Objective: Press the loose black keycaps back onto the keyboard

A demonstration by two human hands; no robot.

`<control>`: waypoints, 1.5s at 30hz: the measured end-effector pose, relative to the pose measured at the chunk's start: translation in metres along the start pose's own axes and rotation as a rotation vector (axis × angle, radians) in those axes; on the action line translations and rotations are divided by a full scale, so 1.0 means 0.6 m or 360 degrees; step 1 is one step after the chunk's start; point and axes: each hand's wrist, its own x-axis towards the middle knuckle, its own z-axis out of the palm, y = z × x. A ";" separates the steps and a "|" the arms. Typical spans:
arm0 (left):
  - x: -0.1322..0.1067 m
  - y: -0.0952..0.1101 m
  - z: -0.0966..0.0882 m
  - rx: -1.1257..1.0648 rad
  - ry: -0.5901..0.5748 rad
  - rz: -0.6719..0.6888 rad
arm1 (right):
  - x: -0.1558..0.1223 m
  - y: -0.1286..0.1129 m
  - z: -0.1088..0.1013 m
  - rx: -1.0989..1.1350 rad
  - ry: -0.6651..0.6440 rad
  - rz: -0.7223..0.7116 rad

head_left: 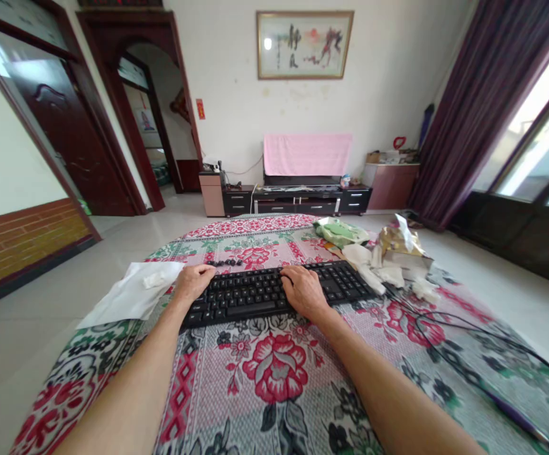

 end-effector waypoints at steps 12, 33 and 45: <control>0.004 -0.009 0.010 -0.0278 0.0062 -0.0012 | 0.149 -0.059 0.051 -0.0047 -0.0337 -0.0245; 0.003 -0.003 0.005 -0.0202 -0.0006 -0.0035 | 0.175 -0.042 0.050 0.0333 -0.0462 -0.0190; -0.020 0.079 -0.008 -0.0403 0.0126 0.0617 | 0.114 -0.043 0.015 0.0335 -0.0676 -0.0382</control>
